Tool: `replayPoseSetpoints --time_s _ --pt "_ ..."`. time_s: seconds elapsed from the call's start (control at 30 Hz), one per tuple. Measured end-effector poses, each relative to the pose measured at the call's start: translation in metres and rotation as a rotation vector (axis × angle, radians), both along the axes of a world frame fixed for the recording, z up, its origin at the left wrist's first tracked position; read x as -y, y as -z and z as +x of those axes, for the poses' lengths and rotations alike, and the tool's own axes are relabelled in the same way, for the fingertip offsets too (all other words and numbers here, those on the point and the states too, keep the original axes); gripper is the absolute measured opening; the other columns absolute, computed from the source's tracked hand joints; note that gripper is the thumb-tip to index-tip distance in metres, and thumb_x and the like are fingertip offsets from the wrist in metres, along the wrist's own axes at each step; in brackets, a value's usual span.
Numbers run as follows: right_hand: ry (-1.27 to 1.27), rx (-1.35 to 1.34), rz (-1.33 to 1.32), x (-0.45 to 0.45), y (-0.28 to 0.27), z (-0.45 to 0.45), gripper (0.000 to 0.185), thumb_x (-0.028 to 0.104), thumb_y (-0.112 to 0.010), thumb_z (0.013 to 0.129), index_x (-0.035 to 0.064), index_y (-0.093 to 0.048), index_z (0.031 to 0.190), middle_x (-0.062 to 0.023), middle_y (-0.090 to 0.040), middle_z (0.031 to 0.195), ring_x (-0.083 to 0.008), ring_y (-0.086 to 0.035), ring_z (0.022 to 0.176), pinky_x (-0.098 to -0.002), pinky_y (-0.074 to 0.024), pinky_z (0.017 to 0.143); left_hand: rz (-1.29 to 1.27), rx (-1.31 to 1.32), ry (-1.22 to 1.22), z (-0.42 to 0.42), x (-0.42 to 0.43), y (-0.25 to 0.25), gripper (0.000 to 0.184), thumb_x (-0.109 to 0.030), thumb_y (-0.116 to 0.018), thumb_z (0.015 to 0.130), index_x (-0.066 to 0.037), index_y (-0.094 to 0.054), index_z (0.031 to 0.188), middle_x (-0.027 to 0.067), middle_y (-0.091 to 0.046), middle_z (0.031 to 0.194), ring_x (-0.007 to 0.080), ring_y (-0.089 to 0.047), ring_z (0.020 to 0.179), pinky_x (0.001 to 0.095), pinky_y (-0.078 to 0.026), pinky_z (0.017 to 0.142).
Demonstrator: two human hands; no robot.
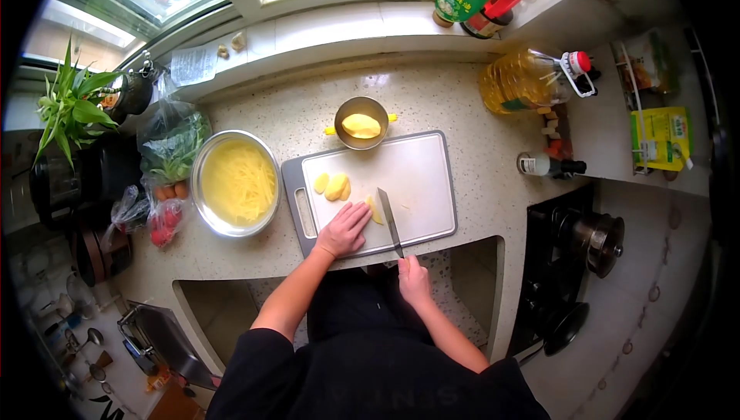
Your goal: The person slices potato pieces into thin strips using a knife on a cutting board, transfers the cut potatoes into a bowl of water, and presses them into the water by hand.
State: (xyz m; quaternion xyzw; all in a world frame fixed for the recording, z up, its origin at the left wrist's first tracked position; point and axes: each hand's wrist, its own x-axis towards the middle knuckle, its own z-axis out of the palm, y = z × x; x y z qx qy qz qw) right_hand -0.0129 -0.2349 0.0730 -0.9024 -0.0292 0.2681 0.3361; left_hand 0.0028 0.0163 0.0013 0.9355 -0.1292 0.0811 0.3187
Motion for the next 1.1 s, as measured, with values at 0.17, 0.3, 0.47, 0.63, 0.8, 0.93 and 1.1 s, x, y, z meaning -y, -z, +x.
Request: replayPoseSetpoints --time_s 0.17,0.3,0.47,0.63,0.8,0.93,1.1 --pt "-0.040 -0.003 0.035 0.009 -0.009 0.001 0.041 0.041 -0.049 0.105 0.0024 -0.056 0.095 -0.0272 -0.062 0.074 -0.0503 -0.063 0.076 -0.0554 -0.0467 0.063 -0.009 0.005 0.003 -0.001 0.000 0.001 0.063 -0.011 -0.066 0.070 0.002 -0.062 0.131 0.0172 -0.059 0.139 0.0323 -0.057 0.131 0.0475 -0.044 0.114" --pt "-0.043 -0.014 0.029 0.010 -0.011 -0.001 0.040 0.040 -0.050 0.105 0.0023 -0.056 0.094 -0.0272 -0.062 0.075 -0.0503 -0.063 0.077 -0.0551 -0.0468 0.063 -0.016 0.011 0.000 -0.001 -0.001 0.001 0.062 -0.011 -0.066 0.070 0.002 -0.062 0.131 0.0172 -0.059 0.138 0.0324 -0.057 0.131 0.0476 -0.044 0.113" --pt "-0.048 -0.006 0.041 0.008 -0.012 -0.001 0.039 0.039 -0.052 0.105 0.0024 -0.055 0.093 -0.0270 -0.062 0.075 -0.0502 -0.063 0.077 -0.0552 -0.0467 0.062 -0.025 0.011 -0.004 0.000 -0.001 0.000 0.060 -0.010 -0.065 0.070 0.003 -0.064 0.128 0.0173 -0.061 0.136 0.0325 -0.058 0.130 0.0475 -0.045 0.113" --pt "-0.068 0.006 -0.049 0.005 -0.010 -0.001 0.037 0.038 -0.053 0.104 0.0028 -0.054 0.094 -0.0270 -0.062 0.075 -0.0504 -0.063 0.075 -0.0573 -0.0455 0.061 -0.033 0.014 -0.007 0.001 -0.001 -0.001 0.059 -0.010 -0.066 0.070 0.002 -0.064 0.128 0.0170 -0.061 0.136 0.0321 -0.058 0.129 0.0475 -0.045 0.113" --pt "-0.067 0.003 -0.118 -0.004 -0.003 0.000 0.037 0.039 -0.051 0.105 0.0030 -0.054 0.095 -0.0270 -0.063 0.074 -0.0506 -0.062 0.074 -0.0586 -0.0446 0.061 -0.025 0.002 -0.003 0.001 -0.001 0.000 0.060 -0.010 -0.066 0.070 0.002 -0.064 0.129 0.0169 -0.061 0.136 0.0320 -0.057 0.130 0.0476 -0.045 0.113" --pt "0.015 0.037 0.022 -0.002 0.006 -0.002 0.039 0.040 -0.049 0.106 0.0022 -0.055 0.095 -0.0270 -0.062 0.073 -0.0505 -0.062 0.074 -0.0575 -0.0452 0.062 -0.037 0.009 0.003 -0.001 -0.001 0.002 0.062 -0.011 -0.067 0.070 0.002 -0.063 0.130 0.0177 -0.059 0.138 0.0327 -0.057 0.130 0.0481 -0.044 0.113" --pt "-0.042 0.012 0.040 0.005 -0.004 0.001 0.041 0.040 -0.049 0.106 0.0018 -0.056 0.095 -0.0269 -0.061 0.073 -0.0502 -0.063 0.075 -0.0563 -0.0460 0.063 -0.023 0.016 0.004 -0.002 -0.001 0.002 0.063 -0.011 -0.067 0.069 0.003 -0.062 0.130 0.0183 -0.058 0.139 0.0331 -0.057 0.130 0.0485 -0.044 0.113"
